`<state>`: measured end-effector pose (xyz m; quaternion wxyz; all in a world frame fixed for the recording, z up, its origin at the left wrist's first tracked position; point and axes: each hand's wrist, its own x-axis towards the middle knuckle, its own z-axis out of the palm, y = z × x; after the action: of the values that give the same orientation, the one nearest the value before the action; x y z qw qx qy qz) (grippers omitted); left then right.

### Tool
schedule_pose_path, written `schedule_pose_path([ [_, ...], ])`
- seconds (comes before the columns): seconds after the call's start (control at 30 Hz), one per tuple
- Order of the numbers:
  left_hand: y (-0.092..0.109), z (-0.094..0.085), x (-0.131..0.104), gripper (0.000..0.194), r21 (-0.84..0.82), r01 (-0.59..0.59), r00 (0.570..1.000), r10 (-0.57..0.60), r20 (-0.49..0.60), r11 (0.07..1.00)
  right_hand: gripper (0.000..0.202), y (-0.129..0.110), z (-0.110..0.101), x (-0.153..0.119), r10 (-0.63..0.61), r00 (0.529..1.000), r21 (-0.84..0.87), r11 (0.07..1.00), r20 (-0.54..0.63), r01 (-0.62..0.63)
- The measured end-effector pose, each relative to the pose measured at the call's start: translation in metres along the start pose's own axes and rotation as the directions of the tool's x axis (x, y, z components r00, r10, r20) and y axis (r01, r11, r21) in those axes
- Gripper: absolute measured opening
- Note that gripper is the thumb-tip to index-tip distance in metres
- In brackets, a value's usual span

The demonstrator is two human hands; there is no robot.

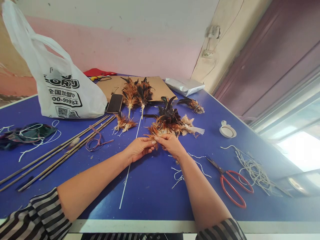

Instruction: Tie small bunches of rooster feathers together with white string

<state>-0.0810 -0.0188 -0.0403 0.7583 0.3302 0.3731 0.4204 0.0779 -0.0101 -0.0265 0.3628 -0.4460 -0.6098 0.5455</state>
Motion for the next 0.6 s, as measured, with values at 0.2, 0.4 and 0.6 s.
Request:
schedule_pose_path([
  [0.2, 0.001, -0.007, 0.002, 0.015, 0.014, 0.029, 0.993, -0.03, 0.11, 0.999, 0.037, -0.006, 0.009, -0.003, 0.058, 0.995, 0.084, 0.994, 0.079, -0.064],
  [0.4, 0.004, -0.007, -0.001, 0.019, 0.032, -0.028, 0.989, 0.023, 0.149, 0.999, 0.038, -0.012, 0.006, -0.004, 0.085, 0.993, 0.257, 0.961, 0.084, -0.104],
  [0.6, 0.007, -0.007, 0.004, 0.021, -0.052, -0.121, 0.992, 0.122, 0.017, 0.991, 0.032, -0.012, -0.001, -0.005, 0.142, 0.989, 0.063, 0.988, -0.026, -0.14],
])
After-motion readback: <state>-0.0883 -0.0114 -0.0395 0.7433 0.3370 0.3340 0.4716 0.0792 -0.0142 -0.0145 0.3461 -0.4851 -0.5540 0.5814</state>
